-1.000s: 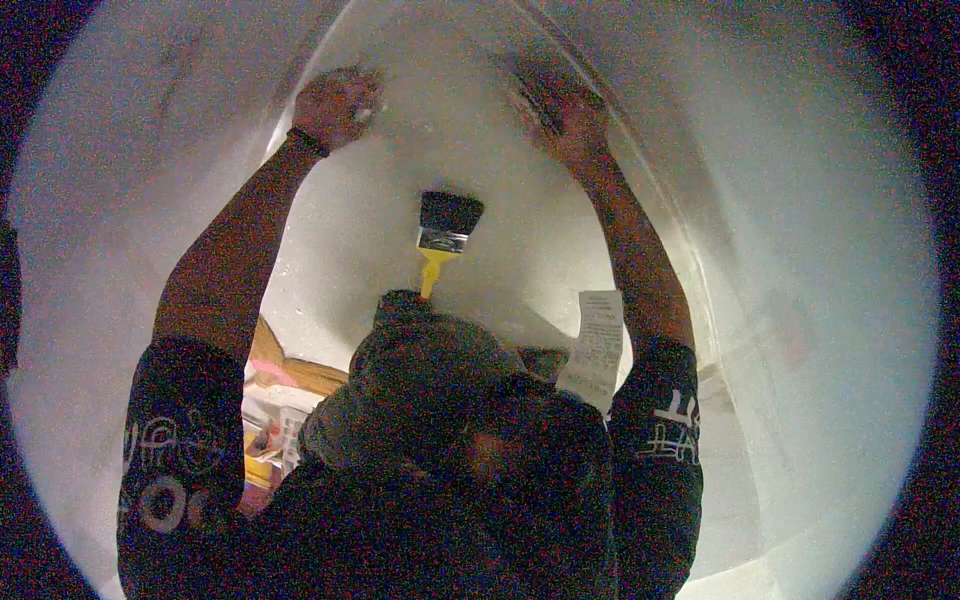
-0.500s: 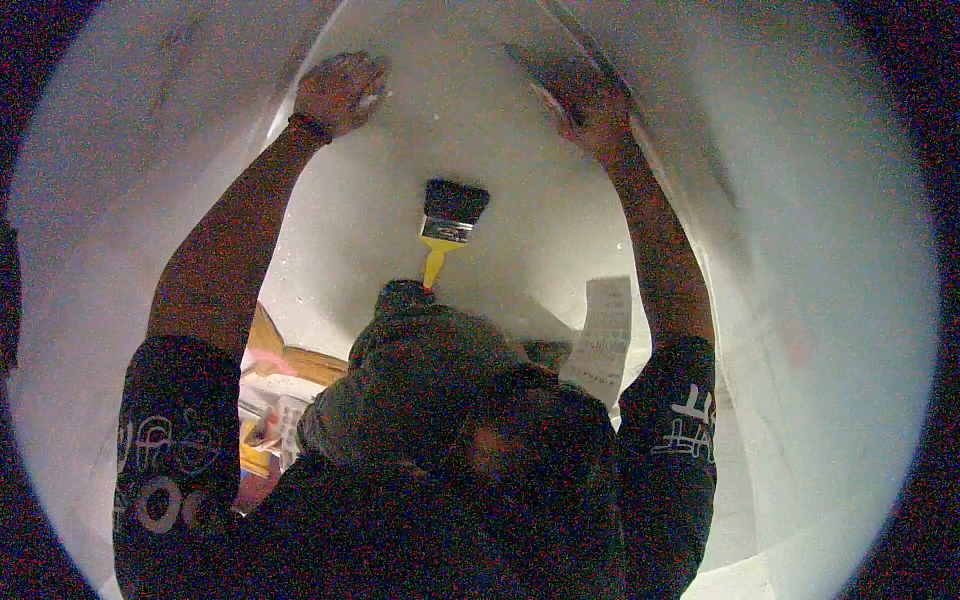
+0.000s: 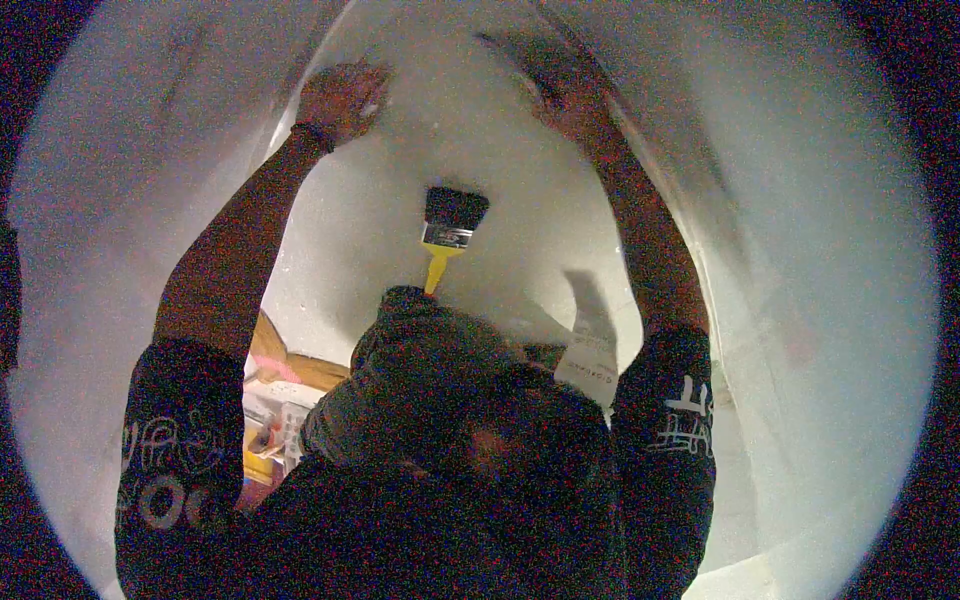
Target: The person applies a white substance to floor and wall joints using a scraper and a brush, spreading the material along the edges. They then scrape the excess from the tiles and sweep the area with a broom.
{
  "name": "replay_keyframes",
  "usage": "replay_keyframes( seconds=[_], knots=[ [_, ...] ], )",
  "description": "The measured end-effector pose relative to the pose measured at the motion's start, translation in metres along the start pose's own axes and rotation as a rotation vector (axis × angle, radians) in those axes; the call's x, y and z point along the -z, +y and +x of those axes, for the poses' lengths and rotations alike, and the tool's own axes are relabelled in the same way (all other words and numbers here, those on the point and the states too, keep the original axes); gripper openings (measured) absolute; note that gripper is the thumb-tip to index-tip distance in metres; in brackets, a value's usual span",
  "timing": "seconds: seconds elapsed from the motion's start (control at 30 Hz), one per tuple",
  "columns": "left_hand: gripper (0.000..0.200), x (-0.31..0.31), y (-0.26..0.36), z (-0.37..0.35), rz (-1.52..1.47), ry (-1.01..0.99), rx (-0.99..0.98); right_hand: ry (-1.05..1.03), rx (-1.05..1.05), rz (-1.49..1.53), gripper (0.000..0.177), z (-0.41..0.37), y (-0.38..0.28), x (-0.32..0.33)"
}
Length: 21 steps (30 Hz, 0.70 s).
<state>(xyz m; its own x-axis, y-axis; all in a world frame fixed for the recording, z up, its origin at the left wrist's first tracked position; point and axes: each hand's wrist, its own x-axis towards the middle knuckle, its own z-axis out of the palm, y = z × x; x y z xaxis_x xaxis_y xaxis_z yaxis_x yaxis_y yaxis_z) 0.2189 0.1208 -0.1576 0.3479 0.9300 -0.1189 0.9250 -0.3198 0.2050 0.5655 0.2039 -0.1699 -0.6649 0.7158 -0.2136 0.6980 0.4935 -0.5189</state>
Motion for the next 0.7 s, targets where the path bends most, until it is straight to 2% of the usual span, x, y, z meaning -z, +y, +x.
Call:
replay_keyframes(
  seconds=[0.03, 0.1, 0.13, 0.2, 0.33, 0.4, 0.43, 0.5, 0.53, 0.6, 0.67, 0.7],
  knots=[
    [0.033, 0.0, 0.001, -0.001, 0.001, 0.007, -0.006, 0.007, -0.003, -0.006, 0.05, 0.004, -0.013, 0.013],
    [0.032, -0.001, 0.0, 0.003, -0.032, -0.023, 0.02, -0.197, -0.092, -0.238, 0.05, 0.01, -0.035, 0.041],
    [0.032, 0.0, 0.002, 0.003, -0.032, -0.027, 0.012, -0.195, -0.1, -0.234, 0.05, 0.002, -0.028, 0.038],
    [0.033, 0.0, -0.001, 0.002, -0.003, -0.039, 0.016, 0.172, 0.244, -0.12, 0.054, -0.012, -0.005, 0.024],
    [0.036, -0.007, -0.004, -0.006, 0.013, 0.051, -0.028, 0.19, 0.246, 0.096, 0.054, -0.004, -0.01, -0.001],
    [0.035, -0.005, -0.002, -0.003, 0.008, -0.017, 0.013, -0.071, 0.139, -0.322, 0.053, 0.022, -0.049, -0.004],
    [0.035, -0.002, 0.0, 0.002, 0.01, -0.008, 0.008, -0.065, 0.137, -0.33, 0.053, 0.032, -0.057, 0.009],
    [0.045, 0.006, -0.004, 0.005, -0.05, -0.361, 0.026, -0.214, -0.041, -0.14, 0.055, 0.051, -0.073, 0.032],
    [0.045, 0.006, -0.007, 0.003, -0.045, -0.364, 0.034, -0.214, -0.033, -0.136, 0.055, 0.041, -0.048, 0.018],
    [0.044, 0.001, -0.004, -0.004, -0.002, -0.102, -0.035, 0.134, 0.013, -0.138, 0.052, 0.0, 0.024, -0.019],
    [0.045, 0.009, -0.001, 0.004, -0.009, -0.186, -0.001, 0.198, 0.152, 0.118, 0.051, -0.01, -0.021, 0.028],
    [0.045, 0.011, 0.0, 0.006, -0.007, -0.266, 0.024, 0.188, 0.155, 0.116, 0.051, -0.011, -0.02, 0.025]
  ],
)
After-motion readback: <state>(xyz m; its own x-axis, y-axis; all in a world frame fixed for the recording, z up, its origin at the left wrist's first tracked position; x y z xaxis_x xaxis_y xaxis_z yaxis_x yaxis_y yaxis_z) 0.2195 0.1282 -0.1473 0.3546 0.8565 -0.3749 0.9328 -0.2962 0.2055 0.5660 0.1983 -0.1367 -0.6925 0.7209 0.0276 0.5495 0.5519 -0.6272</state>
